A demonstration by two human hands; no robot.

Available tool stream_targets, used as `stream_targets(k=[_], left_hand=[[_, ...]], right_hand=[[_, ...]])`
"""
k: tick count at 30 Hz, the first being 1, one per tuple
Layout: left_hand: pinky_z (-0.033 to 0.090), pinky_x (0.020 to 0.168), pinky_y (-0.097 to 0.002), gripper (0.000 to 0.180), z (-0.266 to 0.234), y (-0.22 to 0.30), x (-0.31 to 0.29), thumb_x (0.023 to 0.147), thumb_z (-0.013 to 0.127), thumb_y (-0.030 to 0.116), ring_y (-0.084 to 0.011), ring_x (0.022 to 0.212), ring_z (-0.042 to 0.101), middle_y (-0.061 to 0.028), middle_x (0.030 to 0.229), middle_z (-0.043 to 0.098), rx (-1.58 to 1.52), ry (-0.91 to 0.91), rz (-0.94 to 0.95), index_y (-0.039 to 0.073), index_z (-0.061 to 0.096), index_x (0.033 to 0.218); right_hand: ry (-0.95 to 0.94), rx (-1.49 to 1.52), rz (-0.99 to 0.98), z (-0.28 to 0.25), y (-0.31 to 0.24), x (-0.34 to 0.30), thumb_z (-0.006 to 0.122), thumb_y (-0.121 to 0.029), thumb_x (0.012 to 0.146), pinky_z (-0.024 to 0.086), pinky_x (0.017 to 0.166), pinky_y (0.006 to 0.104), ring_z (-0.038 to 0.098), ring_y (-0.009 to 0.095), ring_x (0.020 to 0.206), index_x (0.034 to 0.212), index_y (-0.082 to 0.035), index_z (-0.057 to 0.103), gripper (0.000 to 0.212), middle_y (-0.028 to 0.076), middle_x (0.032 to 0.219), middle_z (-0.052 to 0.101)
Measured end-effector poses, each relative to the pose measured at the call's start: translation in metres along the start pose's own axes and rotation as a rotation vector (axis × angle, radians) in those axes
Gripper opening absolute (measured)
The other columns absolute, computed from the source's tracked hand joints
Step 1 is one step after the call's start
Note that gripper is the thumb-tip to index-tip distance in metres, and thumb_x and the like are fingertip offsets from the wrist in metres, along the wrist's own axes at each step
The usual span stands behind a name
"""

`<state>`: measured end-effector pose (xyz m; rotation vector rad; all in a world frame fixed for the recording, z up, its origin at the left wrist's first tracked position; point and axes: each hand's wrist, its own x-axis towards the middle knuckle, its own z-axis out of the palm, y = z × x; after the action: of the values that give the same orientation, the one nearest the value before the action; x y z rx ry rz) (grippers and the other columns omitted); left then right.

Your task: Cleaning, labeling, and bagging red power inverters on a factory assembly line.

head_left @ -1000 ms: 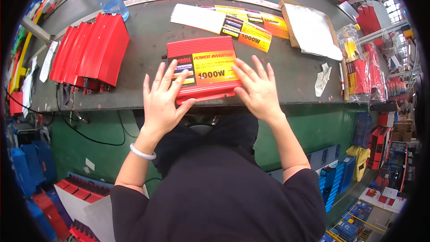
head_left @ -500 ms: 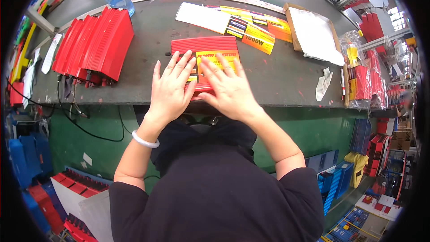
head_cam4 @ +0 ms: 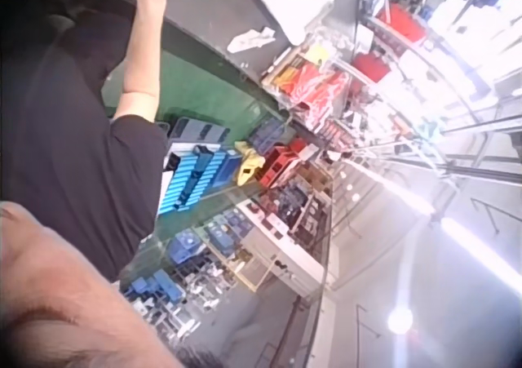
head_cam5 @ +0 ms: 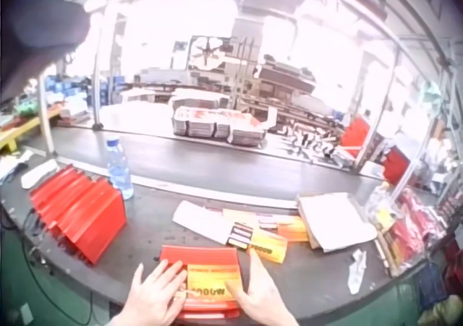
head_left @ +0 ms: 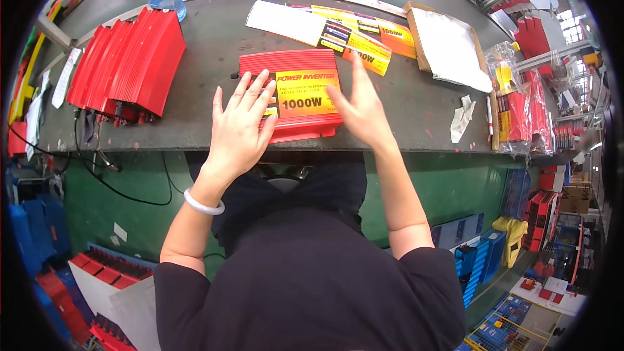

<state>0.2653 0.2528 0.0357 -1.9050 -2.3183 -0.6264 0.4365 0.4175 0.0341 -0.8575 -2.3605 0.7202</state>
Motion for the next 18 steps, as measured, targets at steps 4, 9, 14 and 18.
stream_targets(k=[4, 9, 14, 18], left_hand=[[0.019, 0.107, -0.0586, 0.047, 0.001, 0.001, 0.001, 0.089, 0.054, 0.026, -0.0232, 0.136, 0.031, -0.0029, 0.145, 0.038, 0.002, -0.006, -0.019, 0.012, 0.047, 0.133], [0.021, 0.106, -0.0589, 0.047, 0.0, 0.003, 0.0, 0.089, 0.054, 0.025, -0.0229, 0.136, 0.031, -0.0025, 0.145, 0.038, 0.0, -0.005, -0.022, 0.012, 0.047, 0.134], [0.015, 0.108, -0.0577, 0.047, 0.001, 0.001, 0.001, 0.089, 0.051, 0.023, -0.0243, 0.138, 0.027, -0.0031, 0.146, 0.036, -0.052, -0.034, -0.036, 0.01, 0.045, 0.135], [0.014, 0.108, -0.0581, 0.047, -0.001, 0.002, 0.0, 0.09, 0.05, 0.023, -0.0239, 0.138, 0.028, -0.0028, 0.146, 0.036, -0.074, -0.025, -0.043, 0.01, 0.045, 0.134]], right_hand=[[-0.057, -0.158, -0.038, 0.021, -0.016, 0.011, 0.062, -0.043, 0.085, 0.026, 0.11, 0.0363, 0.03, 0.035, 0.135, 0.142, 0.009, 0.014, 0.091, 0.029, 0.144, 0.028], [-0.103, 0.104, 0.072, 0.019, -0.011, 0.008, 0.063, -0.026, 0.087, 0.029, 0.108, 0.0335, 0.031, 0.033, 0.135, 0.143, 0.007, 0.011, 0.084, 0.027, 0.145, 0.028], [-0.022, 0.724, 0.104, 0.026, 0.023, 0.008, 0.046, -0.006, 0.094, 0.033, 0.106, 0.0322, 0.04, 0.025, 0.13, 0.143, 0.006, 0.016, 0.059, 0.022, 0.14, 0.039], [-0.018, 0.793, 0.182, 0.029, 0.027, 0.012, 0.05, -0.014, 0.094, 0.032, 0.107, 0.0329, 0.037, 0.024, 0.132, 0.141, 0.007, 0.018, 0.061, 0.022, 0.142, 0.036]])
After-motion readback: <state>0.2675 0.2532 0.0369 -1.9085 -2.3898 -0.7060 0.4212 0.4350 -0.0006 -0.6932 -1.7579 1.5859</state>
